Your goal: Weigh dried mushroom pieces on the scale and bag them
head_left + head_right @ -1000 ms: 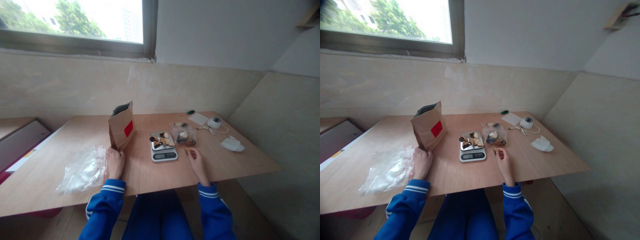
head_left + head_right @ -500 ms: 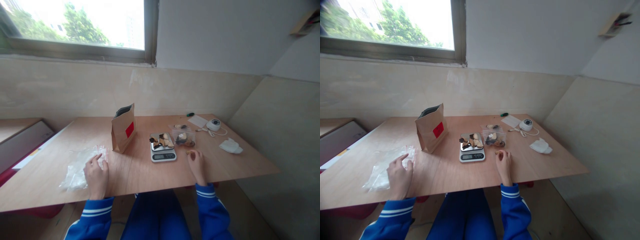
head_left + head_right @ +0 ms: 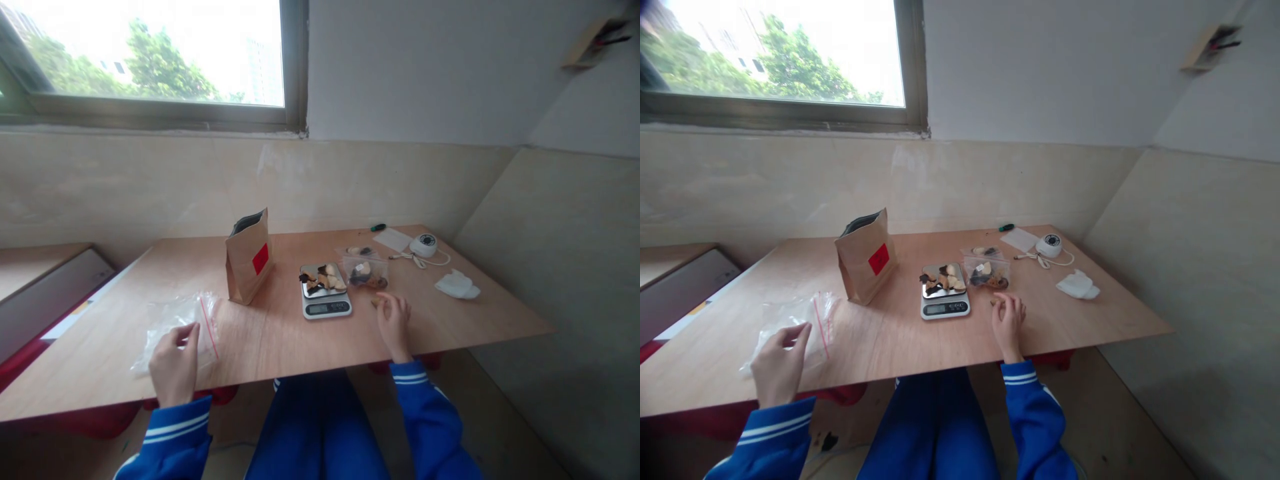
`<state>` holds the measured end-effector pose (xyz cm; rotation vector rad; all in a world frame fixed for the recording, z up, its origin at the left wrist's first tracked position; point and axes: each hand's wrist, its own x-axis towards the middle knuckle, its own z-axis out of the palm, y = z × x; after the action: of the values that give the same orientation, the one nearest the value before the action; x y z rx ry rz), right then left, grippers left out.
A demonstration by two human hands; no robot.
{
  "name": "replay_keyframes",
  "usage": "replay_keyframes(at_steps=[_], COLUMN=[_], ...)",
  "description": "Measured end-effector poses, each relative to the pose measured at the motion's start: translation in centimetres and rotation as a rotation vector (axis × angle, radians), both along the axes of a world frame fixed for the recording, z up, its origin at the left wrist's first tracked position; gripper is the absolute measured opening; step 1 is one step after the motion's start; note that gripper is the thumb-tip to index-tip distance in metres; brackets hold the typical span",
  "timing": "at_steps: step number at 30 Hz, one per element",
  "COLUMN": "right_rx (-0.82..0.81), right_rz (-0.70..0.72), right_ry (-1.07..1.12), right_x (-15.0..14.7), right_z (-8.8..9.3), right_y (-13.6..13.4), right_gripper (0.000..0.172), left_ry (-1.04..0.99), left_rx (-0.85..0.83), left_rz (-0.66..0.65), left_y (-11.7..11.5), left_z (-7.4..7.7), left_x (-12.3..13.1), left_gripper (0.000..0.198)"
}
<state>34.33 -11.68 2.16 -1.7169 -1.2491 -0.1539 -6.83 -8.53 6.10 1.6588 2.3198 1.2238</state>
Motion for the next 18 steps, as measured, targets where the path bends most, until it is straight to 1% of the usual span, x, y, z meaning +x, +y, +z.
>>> replay_keyframes(at_steps=[1, 2, 3, 5, 7, 8, 10, 12, 15, 18], right_rx=[0.013, 0.011, -0.002, -0.078, -0.181, -0.223, -0.248, -0.245, -0.266, -0.306], right_rz=[0.085, 0.181, 0.281, 0.493, 0.718, 0.798, 0.854, 0.842, 0.825, 0.781], right_ry=[0.029, 0.066, 0.119, 0.23, 0.256, 0.267, 0.3, 0.36, 0.476, 0.558], right_x=[-0.9, -2.2, -3.7, -7.0, -10.2, -11.4, -13.1, -13.6, -13.4, -13.0], right_z=[0.5, 1.1, 1.7, 3.3, 4.9, 5.6, 6.6, 7.0, 6.6, 6.3], right_y=[-0.5, -1.1, -1.7, -2.8, -3.6, -3.8, -3.8, -3.7, -3.7, -3.9], right_gripper=[0.021, 0.021, 0.02, 0.021, 0.024, 0.026, 0.023, 0.017, 0.018, 0.02], left_ry=[0.008, 0.0, -0.024, -0.053, -0.086, -0.119, -0.175, -0.22, -0.261, -0.286], left_rx=[0.098, 0.176, 0.234, 0.299, 0.303, 0.292, 0.278, 0.254, 0.232, 0.216], left_rz=[0.035, 0.041, 0.005, -0.175, -0.355, -0.415, -0.503, -0.561, -0.606, -0.605], left_y=[-1.1, -2.1, -3.1, -4.6, -5.4, -5.6, -5.9, -6.1, -6.5, -6.8], left_z=[0.7, 1.3, 1.8, 2.4, 2.3, 2.2, 1.8, 1.5, 1.1, 1.0], left_x=[1.2, 2.6, 4.1, 7.3, 10.2, 11.3, 12.9, 13.7, 14.1, 14.3], left_gripper=[0.033, 0.034, 0.034, 0.03, 0.023, 0.021, 0.017, 0.016, 0.015, 0.014])
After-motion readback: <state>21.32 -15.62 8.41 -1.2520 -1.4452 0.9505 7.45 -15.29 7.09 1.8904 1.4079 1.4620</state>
